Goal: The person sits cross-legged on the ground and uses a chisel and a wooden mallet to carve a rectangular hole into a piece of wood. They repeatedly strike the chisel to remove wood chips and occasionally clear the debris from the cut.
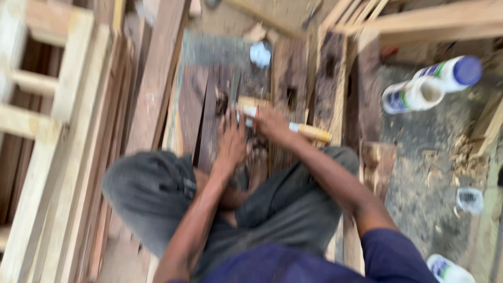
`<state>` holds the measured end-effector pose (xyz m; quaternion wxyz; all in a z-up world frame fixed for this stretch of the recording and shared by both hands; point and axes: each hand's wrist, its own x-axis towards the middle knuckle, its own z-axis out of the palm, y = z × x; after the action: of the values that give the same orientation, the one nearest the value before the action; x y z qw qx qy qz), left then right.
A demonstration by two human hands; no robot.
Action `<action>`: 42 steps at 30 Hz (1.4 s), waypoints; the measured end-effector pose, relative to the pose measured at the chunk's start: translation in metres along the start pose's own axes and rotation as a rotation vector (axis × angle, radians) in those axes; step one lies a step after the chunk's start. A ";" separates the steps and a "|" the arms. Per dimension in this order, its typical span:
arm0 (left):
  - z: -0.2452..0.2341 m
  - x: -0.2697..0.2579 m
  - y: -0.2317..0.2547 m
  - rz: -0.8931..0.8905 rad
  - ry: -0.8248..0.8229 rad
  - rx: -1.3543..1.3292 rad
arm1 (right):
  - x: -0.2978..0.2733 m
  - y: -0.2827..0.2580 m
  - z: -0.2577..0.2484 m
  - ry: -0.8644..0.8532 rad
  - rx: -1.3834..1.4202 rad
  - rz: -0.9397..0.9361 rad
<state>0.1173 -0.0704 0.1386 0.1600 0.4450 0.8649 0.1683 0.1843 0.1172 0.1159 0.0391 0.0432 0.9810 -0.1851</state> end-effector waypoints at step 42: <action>-0.030 0.010 0.024 -0.110 -0.387 0.127 | 0.013 -0.025 -0.022 -0.308 -0.188 0.151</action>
<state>0.1165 -0.0539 0.1742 0.3036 0.4301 0.8501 0.0157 0.1677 0.1030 0.1442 0.2063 0.0841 0.9704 -0.0936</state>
